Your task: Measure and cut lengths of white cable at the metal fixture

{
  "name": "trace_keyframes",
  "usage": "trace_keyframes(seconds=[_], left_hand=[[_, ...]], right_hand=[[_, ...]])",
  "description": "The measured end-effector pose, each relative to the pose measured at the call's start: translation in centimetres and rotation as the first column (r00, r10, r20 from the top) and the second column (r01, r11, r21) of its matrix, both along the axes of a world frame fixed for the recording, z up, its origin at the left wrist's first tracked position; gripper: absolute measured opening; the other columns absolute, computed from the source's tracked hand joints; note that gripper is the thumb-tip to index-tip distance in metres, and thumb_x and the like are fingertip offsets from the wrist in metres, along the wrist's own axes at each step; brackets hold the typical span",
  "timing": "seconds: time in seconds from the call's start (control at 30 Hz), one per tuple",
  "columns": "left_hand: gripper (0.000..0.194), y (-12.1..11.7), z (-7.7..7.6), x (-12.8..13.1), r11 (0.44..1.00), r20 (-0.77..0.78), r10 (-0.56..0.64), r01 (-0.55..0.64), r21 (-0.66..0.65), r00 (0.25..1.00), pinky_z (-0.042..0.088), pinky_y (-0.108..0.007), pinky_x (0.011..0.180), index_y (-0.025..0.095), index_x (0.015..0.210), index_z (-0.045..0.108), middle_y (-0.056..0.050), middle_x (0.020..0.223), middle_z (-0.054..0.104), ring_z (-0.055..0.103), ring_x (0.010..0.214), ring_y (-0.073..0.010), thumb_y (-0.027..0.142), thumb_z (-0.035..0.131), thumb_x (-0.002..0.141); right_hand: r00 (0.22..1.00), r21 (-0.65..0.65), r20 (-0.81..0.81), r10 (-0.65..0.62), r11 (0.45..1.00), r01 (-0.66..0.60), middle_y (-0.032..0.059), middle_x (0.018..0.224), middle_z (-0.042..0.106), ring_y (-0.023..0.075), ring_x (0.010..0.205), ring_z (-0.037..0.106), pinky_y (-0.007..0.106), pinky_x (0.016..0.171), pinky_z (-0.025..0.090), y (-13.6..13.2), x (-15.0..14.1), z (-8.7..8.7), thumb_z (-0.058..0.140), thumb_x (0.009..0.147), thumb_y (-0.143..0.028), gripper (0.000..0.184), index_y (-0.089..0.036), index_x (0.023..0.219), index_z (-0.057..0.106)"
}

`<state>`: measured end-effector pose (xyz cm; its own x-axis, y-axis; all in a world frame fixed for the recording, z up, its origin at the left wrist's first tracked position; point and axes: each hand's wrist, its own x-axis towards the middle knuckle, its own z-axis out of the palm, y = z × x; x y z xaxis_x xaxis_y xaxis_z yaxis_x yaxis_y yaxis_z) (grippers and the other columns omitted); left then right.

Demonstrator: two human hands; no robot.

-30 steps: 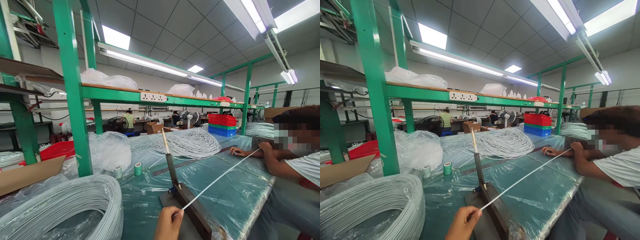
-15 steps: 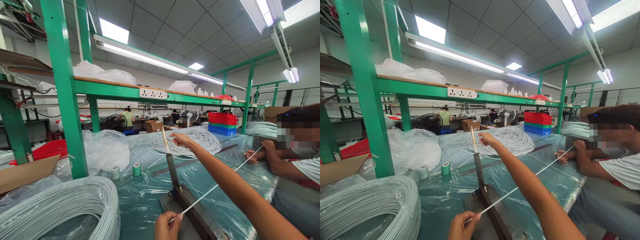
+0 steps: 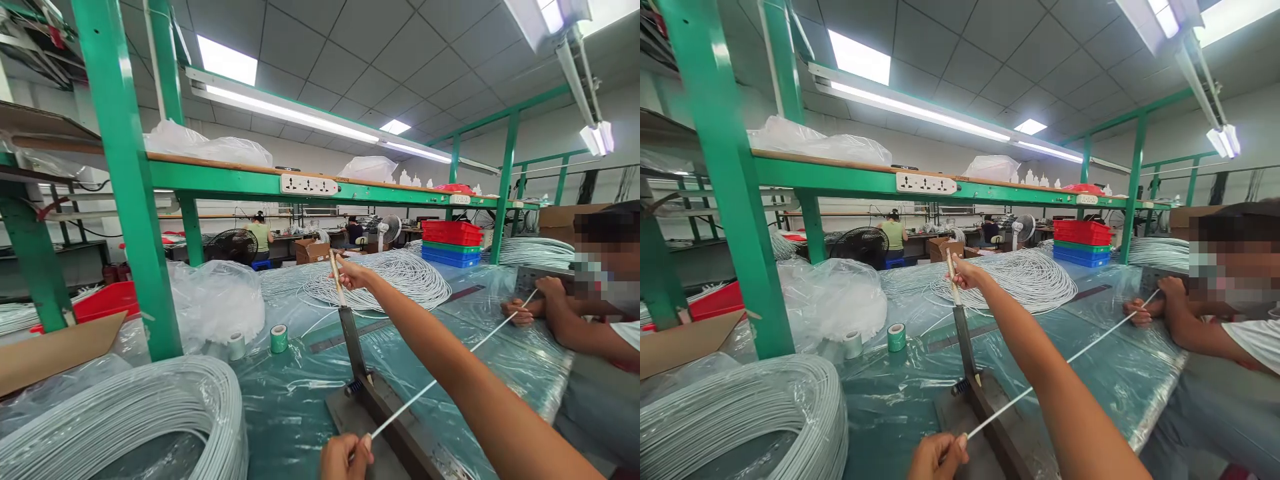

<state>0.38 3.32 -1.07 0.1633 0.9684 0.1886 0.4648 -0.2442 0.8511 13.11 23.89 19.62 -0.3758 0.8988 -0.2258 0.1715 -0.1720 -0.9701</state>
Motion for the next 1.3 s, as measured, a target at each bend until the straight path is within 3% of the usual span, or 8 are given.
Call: trace_keyframes(seconds=[0.17,0.33,0.5,0.63,0.73,0.87,1.0,1.3], left_hand=[[0.059,0.0,-0.2,0.0,0.995,0.135,-0.038,0.05,-0.089,0.99,0.018,-0.023,0.046,0.015,0.043,0.057,0.007,0.039,0.024,0.025,0.042,-0.0094,0.066,0.036,0.062],[0.048,0.1,-0.7,0.1,0.99,0.273,-0.031,0.067,-0.123,0.962,0.02,-0.022,0.047,0.014,0.043,0.055,0.005,0.04,0.034,0.031,0.044,-0.0094,0.059,0.046,0.059],[0.039,0.0,-0.6,0.0,0.99,0.299,-0.033,0.072,-0.122,0.954,0.022,-0.021,0.046,0.014,0.045,0.056,0.004,0.039,0.043,0.035,0.043,-0.0092,0.05,0.052,0.058],[0.04,-0.1,-0.4,-0.1,0.991,0.312,-0.042,0.079,-0.107,0.949,0.026,-0.022,0.048,0.013,0.046,0.058,0.002,0.041,0.05,0.041,0.046,-0.0108,0.051,0.052,0.059],[0.04,-0.2,-0.2,-0.1,0.988,0.328,-0.04,0.087,-0.129,0.944,0.028,-0.022,0.049,0.013,0.045,0.058,0.001,0.042,0.052,0.042,0.046,-0.0112,0.051,0.052,0.058],[0.04,-0.3,0.4,-0.3,0.977,0.279,-0.006,0.065,-0.203,0.96,0.027,-0.022,0.048,0.015,0.044,0.057,0.004,0.038,0.046,0.038,0.044,-0.0101,0.053,0.052,0.057],[0.037,-0.4,1.2,-0.5,0.972,0.284,-0.05,0.112,-0.208,0.958,0.03,-0.023,0.053,0.015,0.046,0.059,0.002,0.044,0.054,0.044,0.049,-0.0123,0.05,0.056,0.055],[0.035,-0.8,1.9,-0.3,0.968,0.344,-0.041,0.123,-0.22,0.938,0.03,-0.024,0.056,0.015,0.045,0.058,0.001,0.045,0.054,0.044,0.051,-0.0129,0.049,0.057,0.052]], right_hand=[[0.996,0.029,-0.088,-0.002,1.0,0.005,0.0006,0.045,0.048,0.005,0.033,0.04,0.012,0.033,0.032,-4.3,2.9,1.9,0.004,0.075,-0.064,0.067,-0.014,0.079,0.049],[0.992,-0.007,-0.118,0.056,0.998,-0.057,0.0075,0.058,0.062,0.01,0.046,0.057,0.015,0.041,0.041,-12.4,7.2,3.0,0.019,0.081,-0.056,0.051,-0.014,0.084,0.048],[0.998,-0.043,-0.011,0.066,0.997,-0.067,0.0041,0.055,0.061,0.0056,0.041,0.054,0.009,0.04,0.036,-21.3,10.1,0.9,0.038,0.081,-0.034,0.023,-0.013,0.082,0.047],[1.0,-0.124,-0.009,-0.028,0.992,0.026,0.0008,0.056,0.058,0.0049,0.038,0.051,0.008,0.035,0.034,-25.9,11.1,-1.8,0.046,0.077,-0.03,0.03,-0.017,0.104,0.045],[0.993,-0.198,0.004,-0.116,0.973,0.115,0.0,0.056,0.056,0.0053,0.035,0.049,0.01,0.033,0.035,-27.8,11.2,-3.1,0.051,0.074,-0.028,0.045,-0.018,0.115,0.037],[0.979,-0.242,0.039,-0.201,0.949,0.204,-0.0006,0.053,0.053,0.0045,0.031,0.044,0.01,0.03,0.034,-29.1,10.5,-4.0,0.047,0.071,-0.021,0.045,-0.014,0.114,0.038],[0.979,-0.261,0.142,-0.146,0.949,0.179,-0.006,0.044,0.043,0.0033,0.025,0.034,0.011,0.024,0.023,-29.9,9.6,-4.8,0.044,0.06,-0.013,0.042,-0.014,0.102,0.044],[0.943,-0.095,0.314,-0.107,0.985,0.144,-0.0071,0.05,0.039,0.0009,0.029,0.028,0.012,0.027,0.016,-31.7,10.0,-8.0,0.052,0.064,-0.024,0.037,-0.018,0.1,0.045]])
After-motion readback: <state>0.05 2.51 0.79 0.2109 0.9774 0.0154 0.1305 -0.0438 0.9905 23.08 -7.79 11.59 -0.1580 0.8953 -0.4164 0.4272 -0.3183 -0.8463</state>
